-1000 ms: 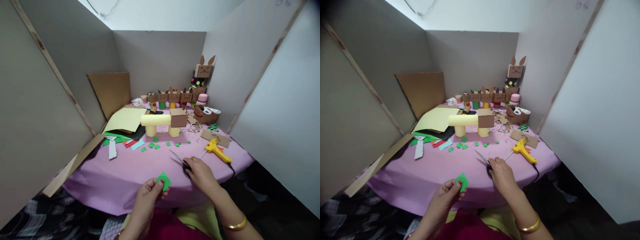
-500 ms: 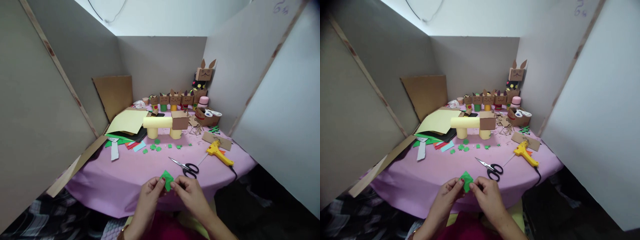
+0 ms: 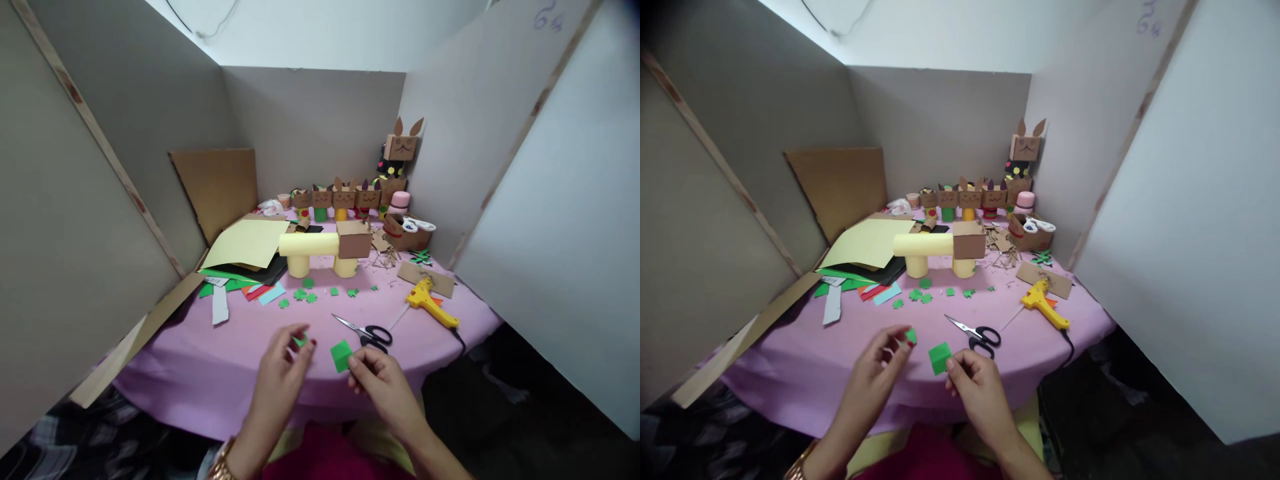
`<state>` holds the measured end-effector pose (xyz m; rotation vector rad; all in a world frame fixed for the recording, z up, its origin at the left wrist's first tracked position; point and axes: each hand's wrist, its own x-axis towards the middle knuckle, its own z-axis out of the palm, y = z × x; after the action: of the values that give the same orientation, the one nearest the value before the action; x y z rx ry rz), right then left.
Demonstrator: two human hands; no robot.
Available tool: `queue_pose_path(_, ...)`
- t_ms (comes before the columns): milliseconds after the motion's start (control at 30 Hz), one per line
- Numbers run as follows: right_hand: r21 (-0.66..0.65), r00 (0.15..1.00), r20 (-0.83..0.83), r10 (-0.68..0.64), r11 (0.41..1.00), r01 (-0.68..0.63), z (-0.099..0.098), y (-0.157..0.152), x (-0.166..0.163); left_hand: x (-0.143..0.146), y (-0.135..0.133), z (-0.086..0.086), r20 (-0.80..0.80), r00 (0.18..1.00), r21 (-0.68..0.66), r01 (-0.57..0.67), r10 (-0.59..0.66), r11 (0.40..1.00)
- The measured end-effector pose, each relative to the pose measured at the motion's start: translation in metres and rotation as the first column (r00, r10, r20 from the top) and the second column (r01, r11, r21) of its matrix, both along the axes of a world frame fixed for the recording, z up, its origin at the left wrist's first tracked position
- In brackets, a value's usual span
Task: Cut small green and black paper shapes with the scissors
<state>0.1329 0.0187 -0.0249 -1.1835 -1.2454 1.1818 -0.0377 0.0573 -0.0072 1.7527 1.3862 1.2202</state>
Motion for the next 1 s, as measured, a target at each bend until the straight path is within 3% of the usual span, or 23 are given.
queue_pose_path(67, 0.033, 1.000, 0.016, 0.004, 0.999, -0.004, 0.002, -0.004, -0.002, 0.013, -0.018, -0.001, 0.157, 0.974, -0.128, 0.186, -0.165, 0.974)
queue_pose_path(133, 0.051, 1.000, 0.019, -0.013, 0.999, 0.012, 0.003, -0.008, -0.003, 0.020, -0.030, -0.002, 0.186, 0.962, -0.123, 0.225, -0.200, 0.967)
queue_pose_path(233, -0.022, 0.995, -0.095, -0.034, 0.999, 0.032, 0.004, -0.015, -0.004, 0.017, -0.038, -0.001, 0.012, 0.979, 0.161, 0.198, -0.202, 0.967)
queue_pose_path(333, -0.127, 0.959, -0.284, 0.000, 0.991, -0.038, 0.005, -0.022, -0.003, 0.009, -0.041, -0.001, -0.256, 0.937, 0.496, 0.338, -0.237, 0.800)
queue_pose_path(400, -0.145, 0.934, -0.357, 0.021, 0.986, -0.078, 0.008, -0.025, -0.002, 0.006, -0.043, -0.002, -0.350, 0.908, 0.576, 0.404, -0.232, 0.711)
queue_pose_path(433, -0.146, 0.928, -0.371, 0.027, 0.985, -0.087, 0.010, -0.027, -0.001, 0.005, -0.044, -0.002, -0.369, 0.901, 0.572, 0.415, -0.229, 0.707)
queue_pose_path(567, -0.143, 0.937, -0.347, 0.046, 0.984, -0.101, 0.016, -0.031, 0.003, 0.009, -0.049, 0.002, -0.314, 0.902, 0.430, 0.414, -0.298, 0.802)
queue_pose_path(667, -0.125, 0.946, -0.317, 0.066, 0.986, -0.111, 0.018, -0.033, 0.004, 0.015, -0.052, 0.004, -0.101, 0.943, 0.282, 0.333, -0.317, 0.900)
queue_pose_path(767, -0.107, 0.946, -0.315, 0.083, 0.987, -0.122, 0.020, -0.034, 0.005, 0.022, -0.054, 0.003, 0.171, 0.954, 0.079, 0.237, -0.247, 0.968)
queue_pose_path(867, -0.066, 0.959, -0.260, 0.113, 0.989, -0.134, 0.022, -0.036, 0.005, 0.028, -0.055, 0.001, 0.390, 0.897, -0.120, 0.273, -0.208, 0.954)
queue_pose_path(1000, -0.021, 0.972, -0.197, 0.129, 0.990, -0.136, 0.022, -0.037, 0.006, 0.031, -0.054, 0.003, 0.529, 0.828, -0.233, 0.349, -0.182, 0.908)
